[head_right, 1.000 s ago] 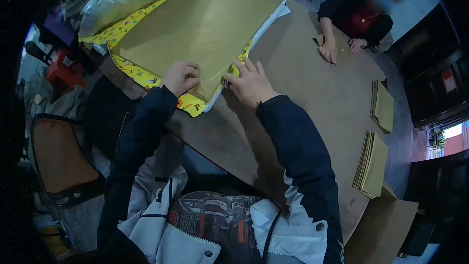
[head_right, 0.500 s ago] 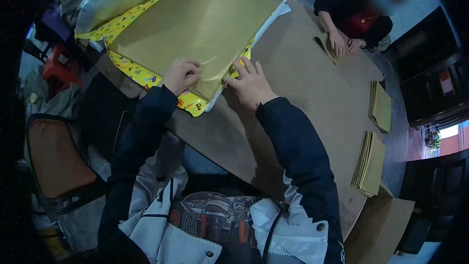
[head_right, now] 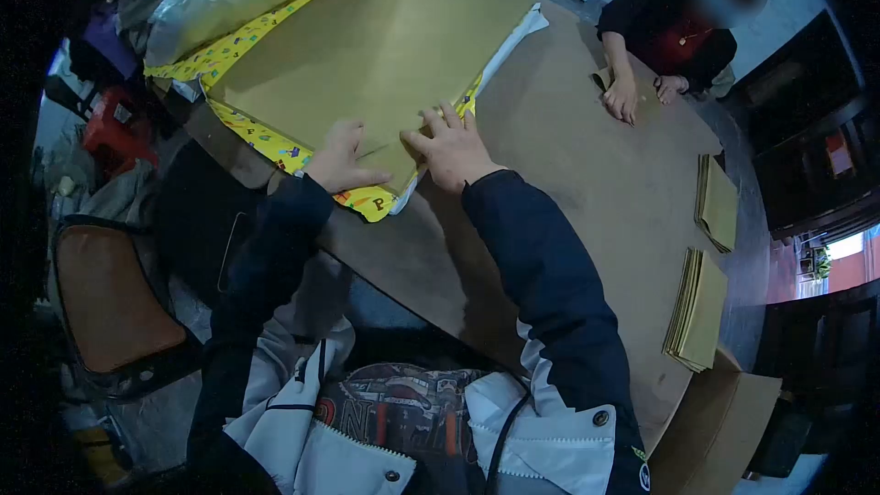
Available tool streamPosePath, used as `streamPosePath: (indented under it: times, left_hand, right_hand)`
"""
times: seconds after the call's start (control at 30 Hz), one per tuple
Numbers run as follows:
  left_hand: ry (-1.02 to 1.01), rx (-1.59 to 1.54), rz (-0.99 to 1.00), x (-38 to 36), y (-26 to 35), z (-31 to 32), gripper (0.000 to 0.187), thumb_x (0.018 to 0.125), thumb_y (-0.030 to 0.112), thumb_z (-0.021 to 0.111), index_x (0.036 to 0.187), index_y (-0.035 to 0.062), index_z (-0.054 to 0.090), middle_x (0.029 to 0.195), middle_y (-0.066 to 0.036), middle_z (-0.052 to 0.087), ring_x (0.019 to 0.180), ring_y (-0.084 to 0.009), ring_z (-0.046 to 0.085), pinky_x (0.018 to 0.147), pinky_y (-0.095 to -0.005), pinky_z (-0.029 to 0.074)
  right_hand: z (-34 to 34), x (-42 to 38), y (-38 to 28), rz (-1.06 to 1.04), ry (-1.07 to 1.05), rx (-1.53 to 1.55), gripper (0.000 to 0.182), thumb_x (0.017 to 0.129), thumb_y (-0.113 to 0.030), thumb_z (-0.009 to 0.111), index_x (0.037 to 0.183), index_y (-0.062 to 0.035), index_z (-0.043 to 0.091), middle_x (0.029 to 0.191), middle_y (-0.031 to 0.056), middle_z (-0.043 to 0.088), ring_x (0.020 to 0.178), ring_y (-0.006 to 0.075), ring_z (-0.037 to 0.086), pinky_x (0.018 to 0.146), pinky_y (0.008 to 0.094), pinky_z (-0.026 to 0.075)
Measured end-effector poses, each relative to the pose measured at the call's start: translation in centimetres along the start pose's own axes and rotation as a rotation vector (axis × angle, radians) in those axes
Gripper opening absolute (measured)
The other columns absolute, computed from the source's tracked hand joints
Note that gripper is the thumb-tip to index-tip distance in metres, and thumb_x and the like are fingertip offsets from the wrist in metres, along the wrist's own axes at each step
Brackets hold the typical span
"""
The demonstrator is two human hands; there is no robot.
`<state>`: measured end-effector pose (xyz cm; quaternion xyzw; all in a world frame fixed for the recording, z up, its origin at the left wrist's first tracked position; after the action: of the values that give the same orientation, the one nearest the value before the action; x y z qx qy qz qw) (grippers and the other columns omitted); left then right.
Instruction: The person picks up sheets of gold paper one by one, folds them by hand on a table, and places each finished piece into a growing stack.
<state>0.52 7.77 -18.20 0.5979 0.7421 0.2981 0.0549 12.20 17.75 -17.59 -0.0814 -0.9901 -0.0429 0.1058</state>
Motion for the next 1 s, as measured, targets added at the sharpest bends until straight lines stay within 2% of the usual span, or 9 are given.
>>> streamPosePath:
  times: [0.1, 0.23, 0.27, 0.37, 0.6, 0.7, 0.8, 0.83, 1.0]
  left_hand:
    - [-0.003, 0.103, 0.046, 0.6, 0.5, 0.2, 0.059, 0.064, 0.044, 0.078, 0.106, 0.0047, 0.064, 0.117, -0.018, 0.056, 0.111, -0.0334, 0.049, 0.097, -0.0407, 0.041]
    - [-0.021, 0.044, 0.026, 1.1, -0.5, 0.3, 0.037, 0.066, 0.029, 0.074, 0.091, 0.0036, 0.069, 0.110, -0.011, 0.061, 0.104, -0.0326, 0.053, 0.092, -0.0396, 0.045]
    - [0.075, 0.024, 0.045, 0.9, -0.4, 0.0, 0.031, 0.067, 0.027, 0.072, 0.086, 0.0030, 0.069, 0.111, -0.009, 0.062, 0.104, -0.0316, 0.054, 0.090, -0.0389, 0.046]
    - [0.124, 0.026, 0.069, 1.0, -0.7, 0.1, 0.032, 0.068, 0.026, 0.071, 0.089, 0.0024, 0.069, 0.112, -0.010, 0.062, 0.103, -0.0312, 0.055, 0.089, -0.0391, 0.046]
    - [0.158, 0.019, 0.081, 0.5, -0.1, -0.5, 0.027, 0.074, 0.023, 0.066, 0.093, 0.0032, 0.069, 0.111, -0.010, 0.062, 0.102, -0.0317, 0.054, 0.090, -0.0398, 0.046]
    - [0.005, -0.169, 0.057, 0.4, -0.8, 0.1, 0.034, 0.077, 0.031, 0.072, 0.097, 0.0041, 0.068, 0.112, -0.013, 0.060, 0.105, -0.0314, 0.052, 0.092, -0.0392, 0.043]
    - [0.044, -0.265, 0.191, -0.2, 0.3, -0.9, 0.056, 0.066, 0.042, 0.080, 0.104, 0.0041, 0.065, 0.110, -0.017, 0.059, 0.105, -0.0354, 0.053, 0.091, -0.0417, 0.042]
    - [-0.134, -0.349, 0.143, 0.6, -0.2, 0.4, 0.062, 0.064, 0.043, 0.081, 0.108, 0.0045, 0.063, 0.113, -0.017, 0.058, 0.107, -0.0360, 0.052, 0.093, -0.0424, 0.042]
    - [0.055, -0.019, 0.104, 0.3, 0.7, -0.3, 0.058, 0.061, 0.038, 0.082, 0.108, 0.0077, 0.064, 0.118, -0.013, 0.057, 0.110, -0.0331, 0.051, 0.096, -0.0416, 0.042]
  right_hand:
    - [-0.1, -0.1, 0.1, -0.004, -0.011, -0.012, 0.043, 0.084, -0.018, 0.057, 0.127, -0.0256, 0.054, 0.141, 0.0146, 0.040, 0.133, 0.0425, 0.034, 0.106, 0.0576, 0.028]
    - [-0.8, -0.4, 0.8, 0.003, 0.027, -0.009, 0.039, 0.083, -0.015, 0.059, 0.121, -0.0228, 0.059, 0.138, 0.0149, 0.042, 0.132, 0.0421, 0.035, 0.105, 0.0572, 0.030]
    - [-1.1, -0.5, 1.2, 0.001, 0.054, -0.015, 0.037, 0.082, -0.014, 0.059, 0.119, -0.0216, 0.060, 0.137, 0.0151, 0.042, 0.131, 0.0420, 0.036, 0.104, 0.0568, 0.030]
    - [-1.5, -1.3, 2.6, 0.016, 0.143, 0.006, 0.037, 0.081, -0.011, 0.060, 0.117, -0.0197, 0.061, 0.135, 0.0150, 0.044, 0.129, 0.0413, 0.038, 0.102, 0.0553, 0.032]
    - [-1.2, -1.5, 2.0, 0.014, 0.037, 0.025, 0.039, 0.080, -0.012, 0.060, 0.118, -0.0228, 0.061, 0.136, 0.0155, 0.043, 0.133, 0.0411, 0.032, 0.104, 0.0548, 0.029]
    - [-0.8, -0.5, 0.4, 0.004, -0.026, -0.006, 0.041, 0.082, -0.016, 0.059, 0.122, -0.0268, 0.059, 0.144, 0.0175, 0.036, 0.137, 0.0429, 0.025, 0.108, 0.0584, 0.024]
    - [-0.3, 0.5, -0.3, -0.010, -0.079, -0.032, 0.041, 0.085, -0.020, 0.055, 0.125, -0.0288, 0.056, 0.147, 0.0190, 0.033, 0.139, 0.0445, 0.021, 0.110, 0.0614, 0.020]
    - [-0.3, 0.8, -0.2, 0.009, -0.053, -0.020, 0.040, 0.086, -0.021, 0.055, 0.125, -0.0290, 0.056, 0.147, 0.0192, 0.033, 0.139, 0.0448, 0.021, 0.109, 0.0617, 0.020]
    - [-0.6, 0.8, 0.1, 0.027, -0.028, -0.011, 0.039, 0.087, -0.023, 0.055, 0.125, -0.0282, 0.056, 0.145, 0.0200, 0.034, 0.138, 0.0458, 0.024, 0.108, 0.0627, 0.023]
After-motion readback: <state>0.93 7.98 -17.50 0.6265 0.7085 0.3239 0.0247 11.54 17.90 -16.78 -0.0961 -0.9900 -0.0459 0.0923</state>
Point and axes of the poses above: each hand's wrist, its own x-axis towards the middle knuckle, its own z-axis out of the palm, y = z × x, the point moved 8 cm from there along x, towards the middle knuckle
